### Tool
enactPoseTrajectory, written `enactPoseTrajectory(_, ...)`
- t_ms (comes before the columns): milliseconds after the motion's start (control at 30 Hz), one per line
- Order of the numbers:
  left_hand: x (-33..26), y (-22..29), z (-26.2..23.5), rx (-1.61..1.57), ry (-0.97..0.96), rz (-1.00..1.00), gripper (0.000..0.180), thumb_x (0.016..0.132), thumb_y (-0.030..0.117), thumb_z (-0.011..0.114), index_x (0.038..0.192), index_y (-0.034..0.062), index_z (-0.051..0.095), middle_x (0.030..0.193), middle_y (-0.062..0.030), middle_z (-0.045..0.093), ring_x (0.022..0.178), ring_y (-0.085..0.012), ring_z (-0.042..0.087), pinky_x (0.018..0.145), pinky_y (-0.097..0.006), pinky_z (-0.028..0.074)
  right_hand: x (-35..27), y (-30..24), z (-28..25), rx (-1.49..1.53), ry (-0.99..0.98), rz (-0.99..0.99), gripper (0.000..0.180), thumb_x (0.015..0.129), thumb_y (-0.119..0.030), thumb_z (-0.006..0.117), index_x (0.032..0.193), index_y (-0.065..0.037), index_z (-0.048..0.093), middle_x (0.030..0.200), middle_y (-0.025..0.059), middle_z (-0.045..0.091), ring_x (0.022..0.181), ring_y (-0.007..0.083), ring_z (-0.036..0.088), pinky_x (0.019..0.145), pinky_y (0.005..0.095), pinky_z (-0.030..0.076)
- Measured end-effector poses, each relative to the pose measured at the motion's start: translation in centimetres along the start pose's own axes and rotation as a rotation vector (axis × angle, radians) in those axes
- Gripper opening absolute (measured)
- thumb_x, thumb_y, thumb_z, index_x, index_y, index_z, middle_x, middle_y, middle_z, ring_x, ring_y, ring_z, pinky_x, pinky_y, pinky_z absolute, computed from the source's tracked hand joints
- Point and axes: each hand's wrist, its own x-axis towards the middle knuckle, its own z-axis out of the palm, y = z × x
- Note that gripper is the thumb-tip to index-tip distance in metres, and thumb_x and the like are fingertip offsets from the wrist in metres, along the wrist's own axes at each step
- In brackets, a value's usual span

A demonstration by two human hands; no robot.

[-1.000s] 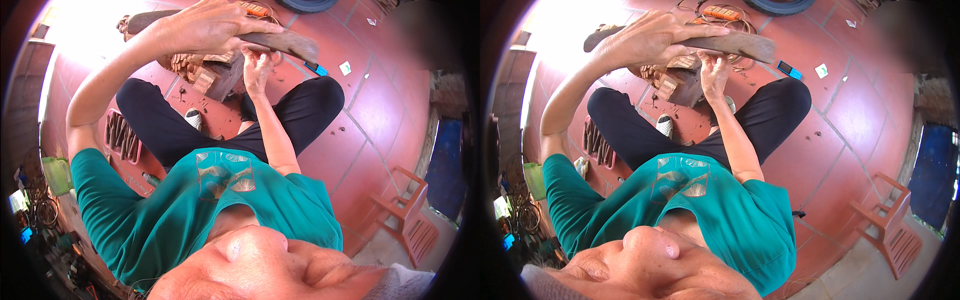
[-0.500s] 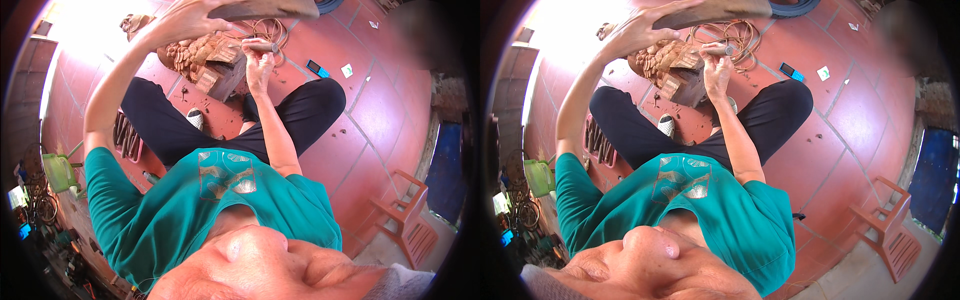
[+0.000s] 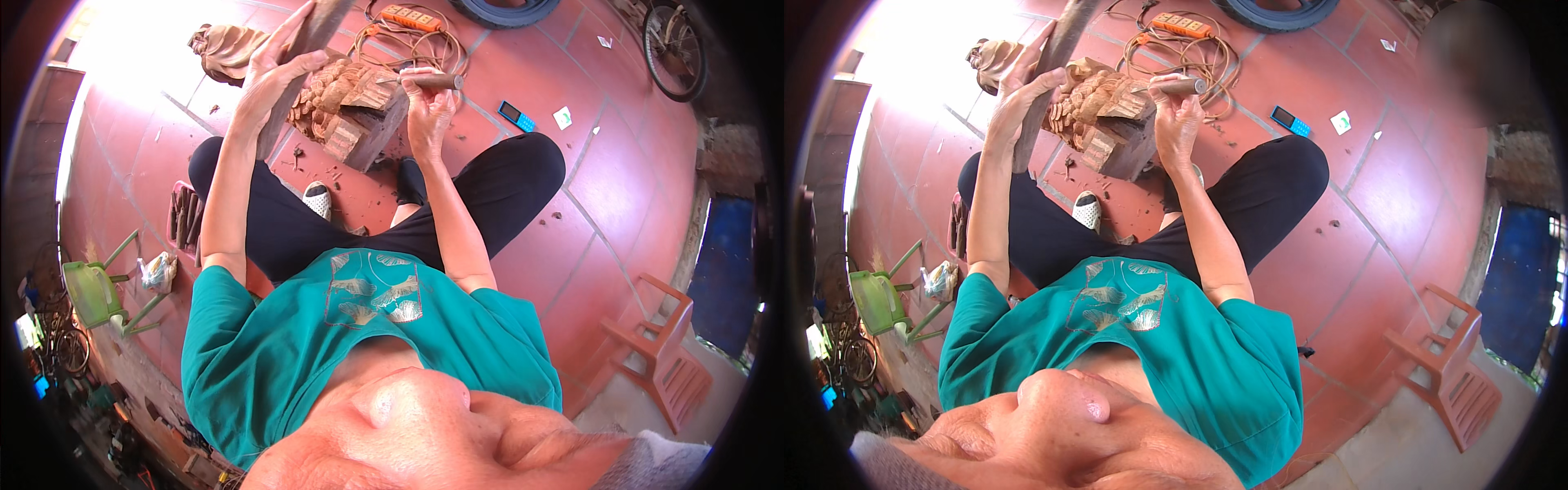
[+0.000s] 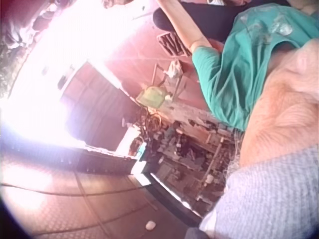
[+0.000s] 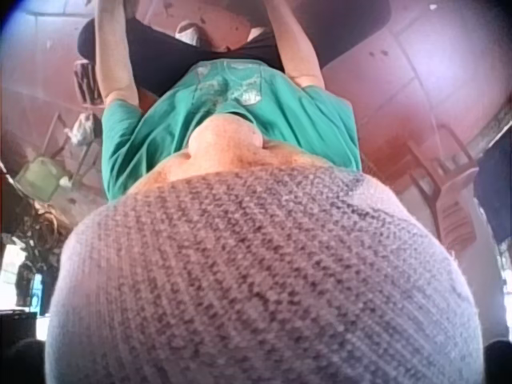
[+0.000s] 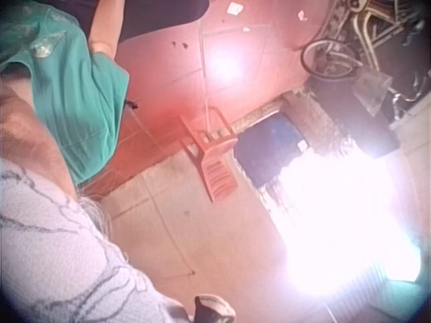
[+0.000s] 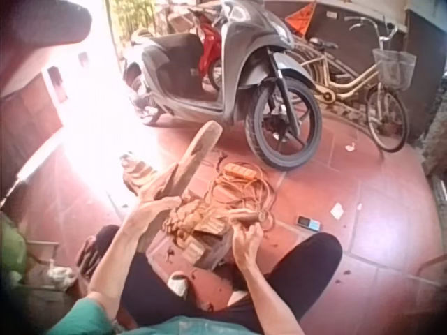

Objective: The person carves a wooden sculpture using a chisel and mallet. They repeatedly strike the chisel to shape the wood, occasionally adjusting the tool and the piece. Wood shavings accumulate on the floor around the work area.

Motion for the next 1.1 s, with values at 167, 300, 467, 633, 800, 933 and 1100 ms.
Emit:
enactPoseTrajectory(167,-0.9,-0.8,-0.5,-0.239,0.159,-0.083,0.07,0.093,0.015,0.072,0.155,0.0115,0.04,0.083,-0.0042,0.064,0.063,-0.0074,0.058,0.059,-0.022,0.049,0.3,0.9,0.0,0.038,0.002,-0.01,0.021,0.092,0.001,0.07,0.108,-0.002,0.058,0.101,0.0093,0.07,0.095,0.0154,0.068,0.083,0.0267,0.055)
enactPoseTrajectory(300,-0.7,-2.0,-3.0,-0.344,0.285,-0.095,0.069,0.094,0.016,0.07,0.155,0.0112,0.039,0.083,-0.0086,0.066,0.063,-0.0108,0.061,0.055,-0.024,0.05,0.1,2.3,-0.1,0.23,0.061,0.183,0.022,0.093,0.0,0.069,0.11,-0.003,0.056,0.102,0.0114,0.071,0.096,0.0177,0.069,0.085,0.0284,0.055)
enactPoseTrajectory(467,-0.8,-2.7,-5.8,-0.477,0.332,-0.016,0.068,0.093,0.016,0.072,0.153,0.013,0.041,0.08,-0.0087,0.067,0.061,-0.0122,0.063,0.053,-0.024,0.05,0.5,2.5,0.3,0.082,-0.026,0.073,0.018,0.094,-0.001,0.068,0.109,-0.004,0.058,0.101,0.0101,0.072,0.094,0.0161,0.069,0.087,0.0288,0.054)
enactPoseTrajectory(633,-1.1,-3.8,-7.9,-0.542,0.391,-0.06,0.069,0.093,0.014,0.071,0.154,0.0118,0.04,0.081,-0.0113,0.067,0.061,-0.0159,0.063,0.055,-0.027,0.05,1.1,-0.7,0.2,-0.097,-0.059,0.101,0.009,0.094,-0.001,0.069,0.098,-0.003,0.061,0.098,0.0037,0.069,0.089,0.0109,0.064,0.086,0.0264,0.051)
enactPoseTrajectory(800,-1.3,-4.4,-8.4,-0.568,0.366,-0.084,0.068,0.091,0.015,0.073,0.152,0.0114,0.044,0.083,-0.0112,0.069,0.065,-0.0177,0.065,0.058,-0.029,0.051,0.2,-0.1,1.1,-0.101,-0.088,0.121,0.011,0.094,-0.002,0.07,0.099,-0.002,0.06,0.097,0.0028,0.068,0.088,0.0098,0.064,0.084,0.0256,0.051)
enactPoseTrajectory(933,-1.3,-3.1,-7.2,-0.594,0.359,-0.091,0.06,0.096,0.01,0.066,0.152,0.0112,0.043,0.086,-0.0124,0.065,0.063,-0.0165,0.062,0.056,-0.027,0.049,0.3,-0.3,2.0,-0.155,-0.132,0.04,0.012,0.093,-0.003,0.071,0.101,-0.003,0.061,0.098,0.0024,0.069,0.09,0.0096,0.064,0.083,0.0249,0.051)
enactPoseTrajectory(1100,-1.1,-3.8,-6.8,-0.524,0.38,-0.086,0.061,0.094,0.011,0.07,0.15,0.0106,0.046,0.085,-0.0113,0.067,0.064,-0.0154,0.063,0.056,-0.027,0.049,0.6,1.1,2.8,-0.093,-0.145,0.039,0.013,0.093,-0.002,0.071,0.101,-0.004,0.062,0.096,0.0027,0.07,0.09,0.0105,0.064,0.083,0.0249,0.051)
